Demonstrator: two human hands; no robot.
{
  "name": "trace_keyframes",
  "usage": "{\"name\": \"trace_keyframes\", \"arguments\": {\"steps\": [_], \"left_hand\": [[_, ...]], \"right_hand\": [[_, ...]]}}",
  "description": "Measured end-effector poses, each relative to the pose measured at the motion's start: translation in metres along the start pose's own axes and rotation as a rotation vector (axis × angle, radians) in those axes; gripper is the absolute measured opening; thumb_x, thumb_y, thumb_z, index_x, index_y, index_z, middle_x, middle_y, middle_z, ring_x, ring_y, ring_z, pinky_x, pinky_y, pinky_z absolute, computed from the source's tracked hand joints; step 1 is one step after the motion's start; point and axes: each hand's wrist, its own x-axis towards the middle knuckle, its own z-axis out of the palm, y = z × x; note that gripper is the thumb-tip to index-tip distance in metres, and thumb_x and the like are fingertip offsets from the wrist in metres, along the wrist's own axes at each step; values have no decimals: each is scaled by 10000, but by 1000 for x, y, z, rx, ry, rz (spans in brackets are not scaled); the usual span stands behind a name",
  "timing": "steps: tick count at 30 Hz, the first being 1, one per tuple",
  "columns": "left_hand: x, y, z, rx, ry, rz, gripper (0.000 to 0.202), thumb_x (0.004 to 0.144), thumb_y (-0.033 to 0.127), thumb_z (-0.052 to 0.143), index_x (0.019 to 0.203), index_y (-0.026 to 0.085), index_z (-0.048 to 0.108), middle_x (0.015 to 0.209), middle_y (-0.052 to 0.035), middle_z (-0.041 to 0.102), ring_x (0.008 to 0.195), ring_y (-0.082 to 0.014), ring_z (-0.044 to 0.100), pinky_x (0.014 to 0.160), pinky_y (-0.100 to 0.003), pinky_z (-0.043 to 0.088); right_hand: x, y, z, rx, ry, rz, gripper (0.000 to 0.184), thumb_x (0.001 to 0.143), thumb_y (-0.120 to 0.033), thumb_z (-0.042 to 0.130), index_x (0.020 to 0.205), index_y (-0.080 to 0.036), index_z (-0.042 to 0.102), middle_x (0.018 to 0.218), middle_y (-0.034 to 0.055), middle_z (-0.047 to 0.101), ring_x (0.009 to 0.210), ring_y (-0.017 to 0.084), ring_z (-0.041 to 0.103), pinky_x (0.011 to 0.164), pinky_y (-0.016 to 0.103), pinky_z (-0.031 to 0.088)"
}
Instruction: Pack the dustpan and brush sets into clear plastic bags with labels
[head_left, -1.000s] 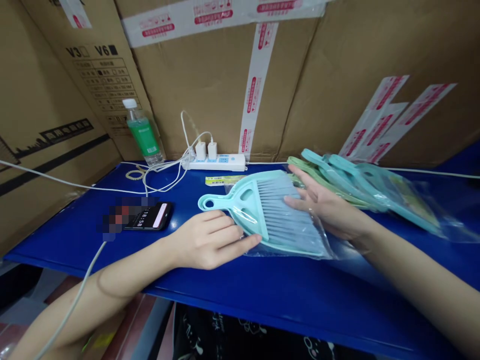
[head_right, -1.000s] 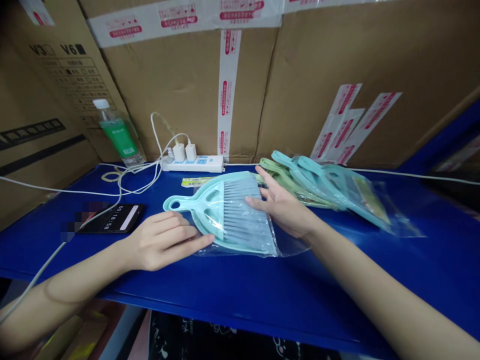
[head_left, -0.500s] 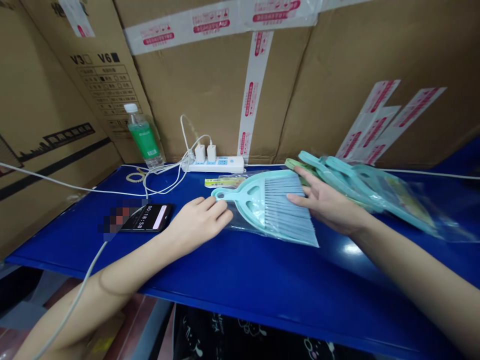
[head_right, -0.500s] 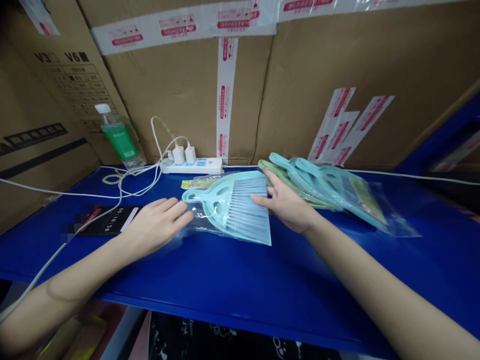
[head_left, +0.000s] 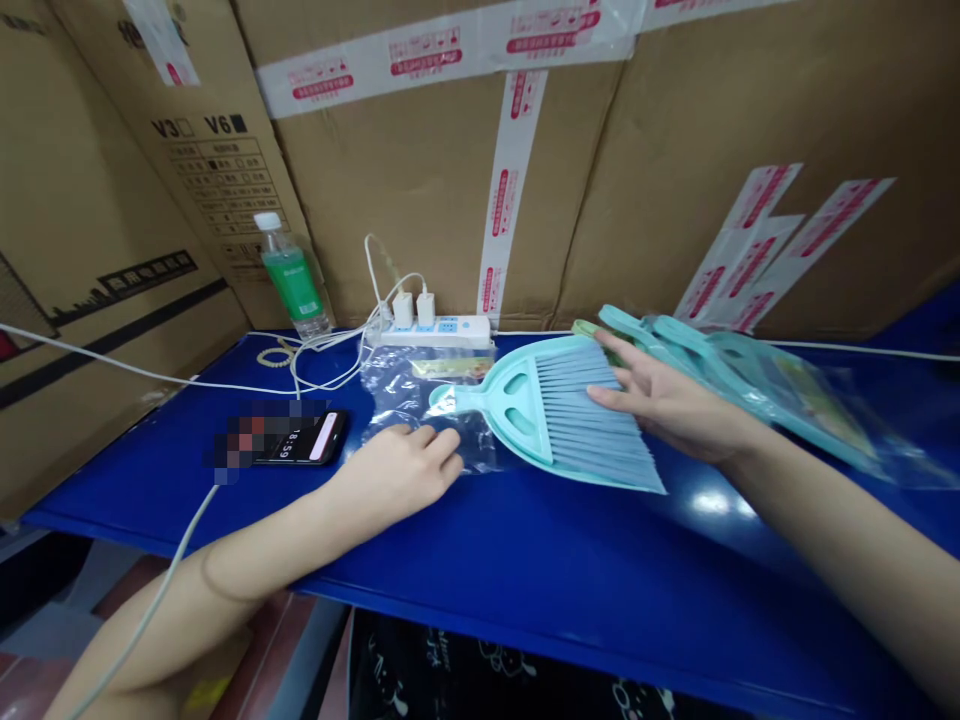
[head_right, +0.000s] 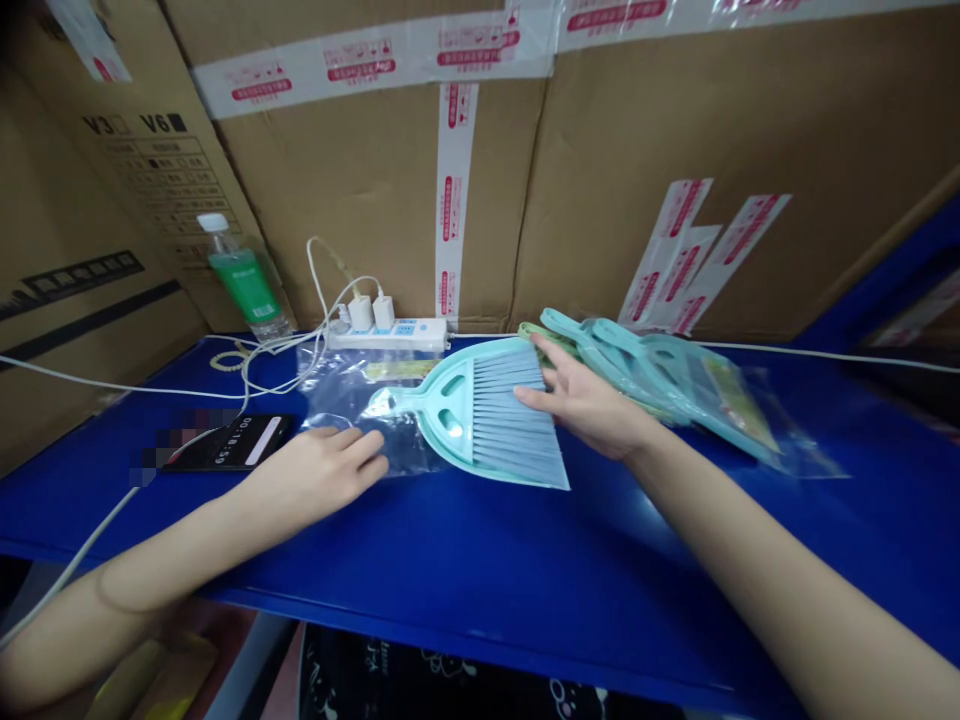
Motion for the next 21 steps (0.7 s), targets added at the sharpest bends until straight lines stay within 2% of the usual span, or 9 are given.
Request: {"name": "trace_keyframes", "arguments": {"steps": [4,8,14,17,21], "left_hand": [[-7,-1,-11,113,-116,-154,233,704,-61,476,658,155,552,680,-29,578,532,-174,567,406,-260,390],[-12,-6,-21,158,-200,-369,300,683,-110,413,675,132,589,686,-55,575,532,-188,563,384,-253,346],[-19,-26,-18,218,-246,-552,395,723,-103,286,702,119,612,644,-82,567,523,-206,575,359,-245,260],[-18,-39,-12,217,-349,-653,386,777,-56,281,783,96,636,707,-122,606,591,-236,623,394,-247,334],[-13,-52,-6,113,-605,-818,386,786,-41,304,950,46,642,893,-208,646,826,-314,669,565,-320,478]], "right_hand": [[2,-1,-1,44,21,20,945,779,-302,590,1505,-229,-11,1330,136,549,1144,279,586,979,471,472],[2,-1,2,66,21,48,983,765,-305,619,1510,-211,-15,1325,131,553,1162,271,574,974,442,480],[2,4,5,61,-10,37,992,788,-316,600,1516,-224,-68,1370,128,516,1188,263,555,986,427,479],[3,9,7,97,-20,61,1009,780,-321,626,1517,-223,-57,1373,128,512,1178,266,562,961,418,503],[4,15,13,166,-35,111,1066,755,-304,692,1514,-241,-55,1364,125,520,1152,268,576,928,421,523]]}}
